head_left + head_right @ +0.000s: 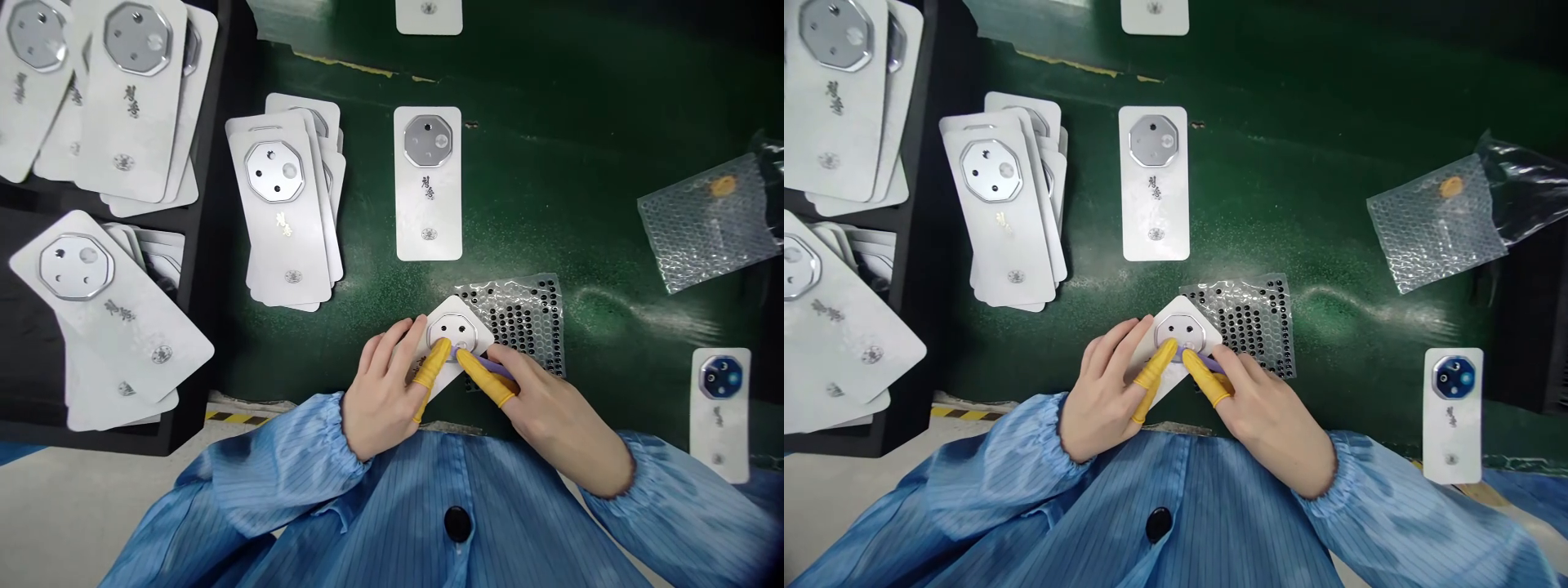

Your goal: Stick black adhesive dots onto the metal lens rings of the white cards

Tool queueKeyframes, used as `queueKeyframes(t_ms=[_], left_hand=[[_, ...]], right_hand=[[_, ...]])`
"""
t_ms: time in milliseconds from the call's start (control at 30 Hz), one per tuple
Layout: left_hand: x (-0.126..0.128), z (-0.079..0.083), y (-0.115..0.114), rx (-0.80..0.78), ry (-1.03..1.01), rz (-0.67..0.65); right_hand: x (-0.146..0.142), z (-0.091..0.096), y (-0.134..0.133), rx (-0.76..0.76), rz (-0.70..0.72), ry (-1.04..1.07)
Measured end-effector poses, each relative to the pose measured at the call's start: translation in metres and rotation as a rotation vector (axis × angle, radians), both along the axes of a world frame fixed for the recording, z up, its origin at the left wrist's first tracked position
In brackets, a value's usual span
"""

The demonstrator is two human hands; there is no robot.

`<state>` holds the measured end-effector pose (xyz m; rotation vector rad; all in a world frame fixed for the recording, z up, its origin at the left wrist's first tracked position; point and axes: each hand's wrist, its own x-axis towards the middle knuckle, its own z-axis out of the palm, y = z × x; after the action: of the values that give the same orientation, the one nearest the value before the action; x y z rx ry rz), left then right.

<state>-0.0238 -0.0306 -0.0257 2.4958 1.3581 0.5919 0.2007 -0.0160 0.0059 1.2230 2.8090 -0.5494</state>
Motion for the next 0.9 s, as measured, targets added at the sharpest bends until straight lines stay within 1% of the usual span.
queueKeyframes(t_ms=[100,200,267,333,400,467,533,567,600,633,667,700,767,800,867,900], left_hand=[[0.003,0.002,-0.001,-0.006,0.035,-0.004],[0.004,0.002,-0.001,-0.011,0.045,-0.046],[0.003,0.000,0.000,-0.004,0.016,-0.052],[0.001,-0.003,0.000,-0.005,-0.028,-0.042],[0.000,-0.006,0.000,-0.012,-0.052,-0.036],[0.001,-0.007,-0.001,-0.018,-0.043,-0.026],[0.004,-0.005,-0.002,-0.034,-0.026,0.021],[0.005,-0.004,-0.002,-0.055,-0.019,0.062],[0.007,-0.002,-0.002,-0.086,-0.015,0.108],[0.008,0.000,-0.001,-0.122,-0.014,0.155],[0.009,0.002,0.001,-0.160,-0.014,0.195],[0.010,0.004,0.003,-0.201,-0.012,0.224],[0.010,0.008,0.008,-0.277,0.006,0.257],[0.010,0.010,0.012,-0.309,0.024,0.268],[0.009,0.013,0.018,-0.361,0.063,0.287],[0.008,0.014,0.021,-0.385,0.072,0.296]], right_hand=[[-0.004,0.003,0.000,0.066,0.057,-0.046],[-0.005,-0.002,-0.002,0.044,0.024,-0.014],[-0.002,-0.006,-0.003,-0.027,-0.034,0.059],[0.004,-0.007,-0.002,-0.100,-0.090,0.184],[0.011,-0.001,0.005,-0.176,-0.120,0.343],[0.019,0.011,0.018,-0.276,-0.180,0.507],[0.027,0.020,0.034,-0.399,-0.318,0.602],[0.032,0.021,0.044,-0.427,-0.413,0.628],[0.036,0.019,0.054,-0.412,-0.499,0.643],[0.041,0.013,0.065,-0.352,-0.569,0.641],[0.046,0.005,0.076,-0.237,-0.619,0.632],[0.051,-0.005,0.087,-0.099,-0.640,0.598],[0.061,-0.027,0.108,0.154,-0.645,0.450],[0.064,-0.035,0.117,0.236,-0.635,0.383],[0.067,-0.044,0.127,0.333,-0.589,0.326],[0.065,-0.043,0.128,0.359,-0.556,0.331]])
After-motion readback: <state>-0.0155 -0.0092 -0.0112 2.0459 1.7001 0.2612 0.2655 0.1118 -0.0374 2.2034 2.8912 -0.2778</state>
